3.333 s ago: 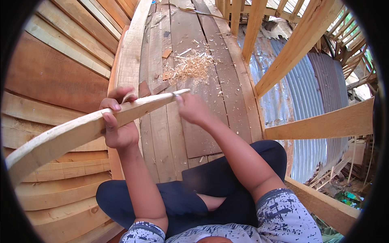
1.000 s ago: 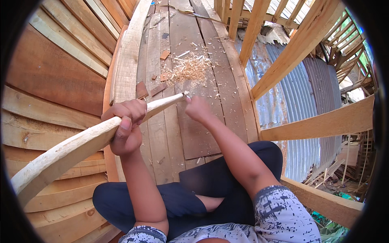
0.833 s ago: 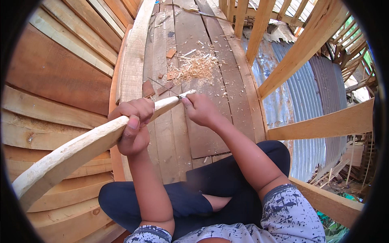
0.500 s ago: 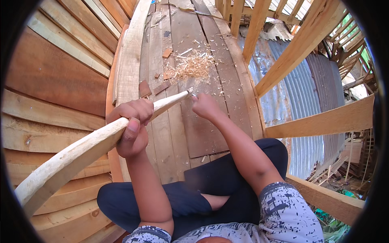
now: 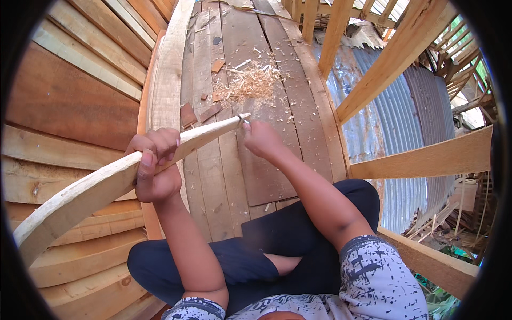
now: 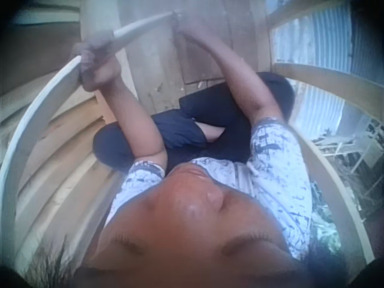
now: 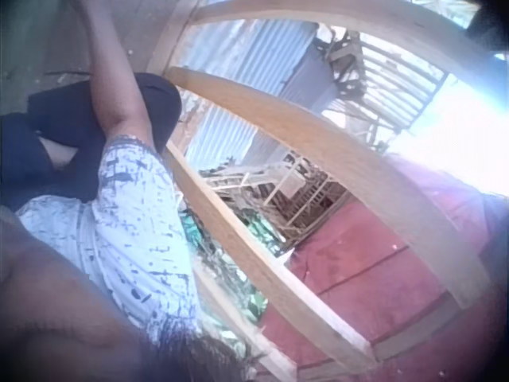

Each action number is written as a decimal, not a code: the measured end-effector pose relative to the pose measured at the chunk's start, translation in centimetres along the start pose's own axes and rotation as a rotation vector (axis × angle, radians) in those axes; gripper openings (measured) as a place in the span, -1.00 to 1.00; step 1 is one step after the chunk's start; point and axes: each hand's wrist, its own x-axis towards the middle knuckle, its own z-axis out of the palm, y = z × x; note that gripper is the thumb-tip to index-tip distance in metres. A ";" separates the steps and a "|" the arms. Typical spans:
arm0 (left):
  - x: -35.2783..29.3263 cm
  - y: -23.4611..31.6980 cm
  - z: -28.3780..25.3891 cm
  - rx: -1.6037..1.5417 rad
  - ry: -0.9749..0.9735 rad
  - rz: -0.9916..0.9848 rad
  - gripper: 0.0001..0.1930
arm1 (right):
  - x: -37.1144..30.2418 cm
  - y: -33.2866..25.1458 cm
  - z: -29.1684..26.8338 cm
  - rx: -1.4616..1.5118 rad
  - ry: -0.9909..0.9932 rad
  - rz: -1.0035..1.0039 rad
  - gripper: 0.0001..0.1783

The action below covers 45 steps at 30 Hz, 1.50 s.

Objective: The person sits cross-legged on a wooden floor and uses a knife to carve a long, curved piece of wood. They hold the wood with their left hand and shave thin layers from the surface with their right hand, creating wood shavings that fall onto the floor.

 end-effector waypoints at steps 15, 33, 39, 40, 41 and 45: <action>0.3 0.1 -0.1 0.018 0.109 -0.019 -0.73 | 0.6 0.1 1.1 0.079 -0.028 0.034 -0.50; -0.1 0.5 0.6 0.007 0.236 -0.018 -0.72 | -0.7 -3.3 0.6 0.060 -0.127 -0.075 -0.54; 0.7 0.2 0.4 -0.040 0.344 -0.025 -0.72 | 0.8 0.3 1.6 0.101 0.020 -0.077 -0.53; 0.4 0.5 -0.2 -0.021 0.372 -0.027 -0.72 | 0.2 -1.3 1.4 0.094 -0.049 -0.137 -0.53; 0.3 0.8 -0.8 -0.020 0.382 -0.020 -0.72 | -1.3 -4.0 0.1 0.084 -0.121 -0.199 -0.53; 0.3 0.3 -0.7 -0.061 0.421 -0.038 -0.72 | -0.2 -1.9 1.7 0.141 -0.077 -0.052 -0.53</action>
